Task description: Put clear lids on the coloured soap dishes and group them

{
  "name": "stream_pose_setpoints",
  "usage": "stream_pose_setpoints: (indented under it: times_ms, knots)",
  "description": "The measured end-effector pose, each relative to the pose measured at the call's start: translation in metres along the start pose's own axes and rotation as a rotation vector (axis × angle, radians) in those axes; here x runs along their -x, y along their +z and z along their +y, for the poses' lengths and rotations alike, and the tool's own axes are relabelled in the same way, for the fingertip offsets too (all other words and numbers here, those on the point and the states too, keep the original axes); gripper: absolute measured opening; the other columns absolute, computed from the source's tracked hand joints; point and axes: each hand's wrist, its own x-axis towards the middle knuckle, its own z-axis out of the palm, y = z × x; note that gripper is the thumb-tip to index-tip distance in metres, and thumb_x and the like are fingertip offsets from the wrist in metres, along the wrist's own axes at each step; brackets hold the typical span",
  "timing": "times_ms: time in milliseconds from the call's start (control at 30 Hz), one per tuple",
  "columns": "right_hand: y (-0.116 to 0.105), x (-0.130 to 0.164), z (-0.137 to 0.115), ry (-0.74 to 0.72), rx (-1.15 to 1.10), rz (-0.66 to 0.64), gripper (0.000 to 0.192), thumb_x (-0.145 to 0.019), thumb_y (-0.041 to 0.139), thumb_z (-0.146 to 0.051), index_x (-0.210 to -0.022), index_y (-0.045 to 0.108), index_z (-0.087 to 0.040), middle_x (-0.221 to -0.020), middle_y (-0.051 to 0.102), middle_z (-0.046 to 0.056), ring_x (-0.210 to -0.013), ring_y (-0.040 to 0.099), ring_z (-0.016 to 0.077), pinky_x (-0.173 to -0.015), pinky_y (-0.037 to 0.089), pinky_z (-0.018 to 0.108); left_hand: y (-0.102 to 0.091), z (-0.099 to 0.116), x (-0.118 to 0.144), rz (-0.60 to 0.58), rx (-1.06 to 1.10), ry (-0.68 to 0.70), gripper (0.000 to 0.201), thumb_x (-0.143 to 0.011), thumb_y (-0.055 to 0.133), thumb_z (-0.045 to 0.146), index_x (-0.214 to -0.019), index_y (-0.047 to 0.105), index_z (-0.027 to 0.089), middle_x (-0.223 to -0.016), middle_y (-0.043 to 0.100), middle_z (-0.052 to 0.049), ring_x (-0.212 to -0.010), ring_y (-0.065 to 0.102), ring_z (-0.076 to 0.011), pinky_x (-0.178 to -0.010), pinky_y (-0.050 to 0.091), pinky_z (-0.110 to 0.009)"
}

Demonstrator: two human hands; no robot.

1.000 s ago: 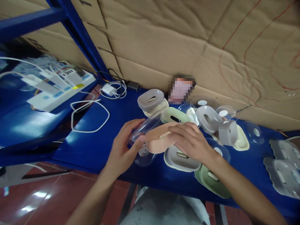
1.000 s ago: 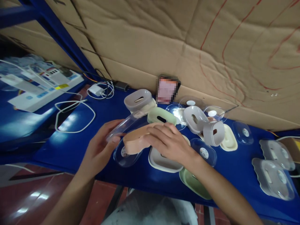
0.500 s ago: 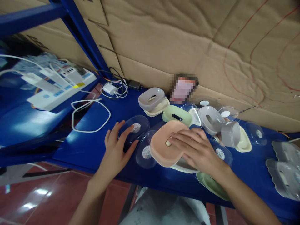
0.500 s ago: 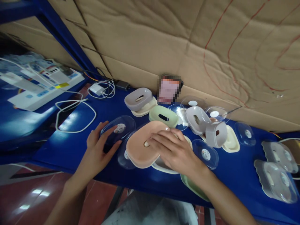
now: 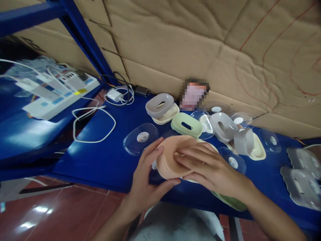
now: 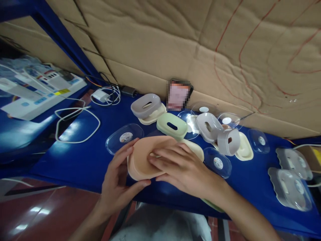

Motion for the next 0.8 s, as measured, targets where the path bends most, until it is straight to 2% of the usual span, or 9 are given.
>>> stream_pose_setpoints:
  times_ms: [100, 167, 267, 367, 467, 567, 700, 733, 800]
  knots:
    - [-0.005, 0.007, 0.015, 0.049, -0.178, -0.006, 0.035, -0.110, 0.061, -0.034, -0.143, 0.065, -0.024, -0.143, 0.072, 0.006, -0.136, 0.064, 0.0194, -0.114, 0.050, 0.039, 0.004, -0.009, -0.002, -0.035, 0.038, -0.045, 0.083, -0.093, 0.084, 0.037, -0.163, 0.039, 0.036, -0.170, 0.044, -0.014, -0.155, 0.048, -0.0368, -0.123, 0.049, -0.059]
    - [-0.007, 0.011, 0.024, 0.073, -0.192, 0.032, 0.035, -0.110, 0.061, -0.026, -0.145, 0.063, -0.025, -0.140, 0.074, 0.005, -0.132, 0.067, 0.0192, -0.111, 0.051, 0.040, 0.010, -0.012, -0.004, -0.050, -0.016, -0.048, 0.084, -0.095, 0.082, 0.035, -0.165, 0.035, 0.035, -0.170, 0.045, -0.015, -0.154, 0.050, -0.0354, -0.124, 0.049, -0.057]
    - [-0.009, 0.015, 0.037, 0.087, -0.031, 0.116, 0.036, -0.108, 0.059, -0.016, -0.143, 0.064, -0.024, -0.133, 0.077, 0.006, -0.125, 0.071, 0.0206, -0.109, 0.050, 0.041, 0.017, -0.014, -0.010, -0.085, -0.218, -0.012, 0.081, -0.099, 0.078, 0.034, -0.166, 0.033, 0.032, -0.166, 0.051, -0.015, -0.152, 0.053, -0.0338, -0.124, 0.049, -0.056]
    - [-0.009, 0.018, 0.048, 0.104, 0.198, 0.162, 0.038, -0.106, 0.056, -0.007, -0.138, 0.068, -0.024, -0.127, 0.078, 0.006, -0.121, 0.072, 0.0224, -0.109, 0.049, 0.044, 0.021, -0.015, -0.015, -0.060, -0.409, 0.032, 0.074, -0.102, 0.072, 0.031, -0.165, 0.035, 0.029, -0.163, 0.053, -0.016, -0.151, 0.053, -0.0343, -0.123, 0.049, -0.058]
    - [-0.016, 0.030, 0.044, 0.154, 0.379, 0.187, 0.038, -0.102, 0.061, -0.005, -0.135, 0.070, -0.021, -0.127, 0.078, 0.009, -0.119, 0.072, 0.0268, -0.110, 0.049, 0.049, 0.022, -0.013, -0.016, -0.036, -0.488, 0.035, 0.069, -0.103, 0.069, 0.027, -0.164, 0.038, 0.027, -0.162, 0.053, -0.017, -0.151, 0.053, -0.0348, -0.120, 0.050, -0.059]
    - [-0.035, 0.067, 0.019, 0.224, 0.388, 0.213, 0.045, -0.097, 0.069, -0.006, -0.138, 0.070, -0.024, -0.133, 0.076, 0.009, -0.123, 0.071, 0.0294, -0.110, 0.050, 0.050, 0.022, -0.007, -0.011, -0.056, -0.501, 0.057, 0.062, -0.102, 0.069, 0.024, -0.159, 0.045, 0.027, -0.160, 0.053, -0.017, -0.149, 0.054, -0.0345, -0.120, 0.050, -0.059]
    - [-0.046, 0.145, -0.021, 0.511, 0.382, 0.437, 0.052, -0.094, 0.074, -0.010, -0.140, 0.071, -0.033, -0.125, 0.076, 0.005, -0.116, 0.073, 0.0304, -0.103, 0.054, 0.050, 0.020, 0.003, -0.002, -0.033, -0.518, 0.158, 0.053, -0.098, 0.072, 0.013, -0.148, 0.057, 0.023, -0.149, 0.060, -0.017, -0.141, 0.060, -0.0320, -0.119, 0.052, -0.056]
    - [-0.041, 0.163, -0.029, 0.548, 0.378, 0.378, 0.049, -0.096, 0.076, -0.018, -0.143, 0.069, -0.032, -0.126, 0.076, 0.006, -0.116, 0.072, 0.0314, -0.102, 0.053, 0.051, 0.019, 0.004, -0.001, -0.029, -0.520, 0.199, 0.051, -0.096, 0.073, 0.009, -0.143, 0.060, 0.022, -0.145, 0.064, -0.016, -0.137, 0.062, -0.0309, -0.117, 0.053, -0.054]
    - [-0.022, 0.189, -0.038, 0.565, 0.354, 0.145, 0.052, -0.100, 0.074, -0.042, -0.149, 0.064, -0.028, -0.138, 0.072, 0.010, -0.125, 0.069, 0.0342, -0.104, 0.050, 0.053, 0.016, 0.004, 0.000, -0.021, -0.515, 0.295, 0.044, -0.092, 0.074, 0.002, -0.132, 0.067, 0.020, -0.134, 0.069, -0.014, -0.125, 0.068, -0.0282, -0.110, 0.056, -0.050]
